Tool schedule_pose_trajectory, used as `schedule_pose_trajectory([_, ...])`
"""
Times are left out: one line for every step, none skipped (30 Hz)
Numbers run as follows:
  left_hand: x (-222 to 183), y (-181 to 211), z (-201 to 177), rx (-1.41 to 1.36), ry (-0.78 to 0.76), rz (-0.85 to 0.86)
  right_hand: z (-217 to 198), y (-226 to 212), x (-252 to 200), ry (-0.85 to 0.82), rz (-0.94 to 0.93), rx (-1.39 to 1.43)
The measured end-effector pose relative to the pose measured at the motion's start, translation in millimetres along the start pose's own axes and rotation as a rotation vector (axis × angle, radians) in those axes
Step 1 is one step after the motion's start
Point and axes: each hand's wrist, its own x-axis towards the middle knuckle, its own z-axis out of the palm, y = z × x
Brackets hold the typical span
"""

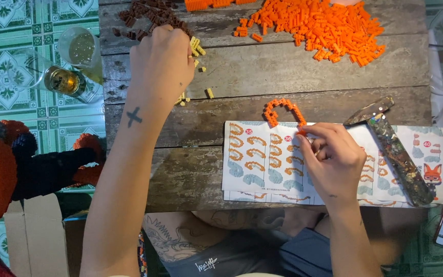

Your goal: Assembling a small figure using tiny orange, yellow, and brown plastic building blocks while following a printed instruction manual.

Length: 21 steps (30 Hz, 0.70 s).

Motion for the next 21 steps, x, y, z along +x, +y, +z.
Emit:
schedule_pose_trajectory([-0.9, -1.4, 0.8, -0.011, 0.027, 0.011, 0.0, 0.2, 0.0, -0.003, -0.002, 0.001])
schedule_pose_trajectory([-1.8, -1.9, -1.0, -0.010, 0.027, 0.012, 0.1, 0.3, 0.0, -0.002, -0.001, 0.001])
schedule_pose_trajectory([-2.8, -2.4, -2.8, -0.053, 0.026, 0.014, 0.3, 0.4, 0.0, -0.001, 0.003, 0.003])
schedule_pose_trajectory([-4.5, -3.1, -4.4, -0.095, 0.023, 0.015, 0.4, 0.4, -0.2, -0.003, 0.008, 0.006])
schedule_pose_trajectory([-6.5, -2.8, -7.1, -0.095, 0.022, 0.014, 0.5, 0.4, -0.6, -0.004, 0.008, 0.006])
schedule_pose_trajectory([-7.7, -2.3, -9.8, -0.123, 0.004, 0.014, 0.6, 0.8, -0.7, -0.002, 0.006, 0.006])
schedule_pose_trajectory([-9.0, -1.8, -12.4, -0.151, -0.015, 0.014, 0.7, 1.2, -0.7, -0.001, 0.004, 0.006])
schedule_pose_trajectory([-11.3, -1.6, -14.3, -0.151, -0.014, 0.016, 0.7, 0.7, -0.5, 0.000, 0.005, 0.006])
schedule_pose_trajectory([-13.7, -1.5, -16.2, -0.144, -0.005, 0.020, 0.8, 0.2, -0.3, 0.000, 0.007, 0.005])
schedule_pose_trajectory([-16.5, -1.4, -17.8, -0.137, 0.005, 0.023, 0.9, 0.0, 0.0, -0.001, 0.009, 0.006])
schedule_pose_trajectory([-20.2, 3.8, -23.7, -0.138, 0.005, 0.022, 0.8, 0.1, -1.1, -0.001, 0.009, 0.005])
schedule_pose_trajectory([-23.4, 8.3, -30.4, -0.164, -0.082, 0.001, 1.1, 0.2, -1.0, -0.001, 0.012, 0.009])
schedule_pose_trajectory([-26.7, 12.8, -37.4, -0.191, -0.169, -0.021, 1.2, 0.0, -0.9, 0.000, 0.016, 0.013])
schedule_pose_trajectory([-31.5, 15.3, -38.7, -0.190, -0.165, -0.021, 1.9, 0.2, 0.4, 0.002, 0.013, 0.013])
schedule_pose_trajectory([-36.3, 18.0, -39.9, -0.221, -0.181, 0.006, 2.5, 0.5, 1.6, 0.019, 0.063, 0.059])
schedule_pose_trajectory([-41.1, 20.9, -41.1, -0.252, -0.197, 0.034, 2.9, 0.6, 2.5, 0.036, 0.114, 0.105])
schedule_pose_trajectory([-44.0, 21.8, -37.2, -0.251, -0.194, 0.035, 2.9, 0.4, 2.7, 0.038, 0.112, 0.106])
schedule_pose_trajectory([-46.8, 22.7, -33.4, -0.277, -0.229, 0.041, 2.8, 0.0, 2.6, 0.037, 0.116, 0.103])
schedule_pose_trajectory([-49.7, 23.5, -29.5, -0.304, -0.264, 0.047, 2.8, -0.4, 2.5, 0.036, 0.120, 0.100])
schedule_pose_trajectory([-49.6, 26.2, -30.6, -0.302, -0.261, 0.046, 3.0, -1.0, 2.7, 0.037, 0.116, 0.101])
schedule_pose_trajectory([-49.7, 28.9, -31.6, -0.360, -0.279, 0.040, 3.2, -1.6, 2.8, 0.038, 0.118, 0.098])
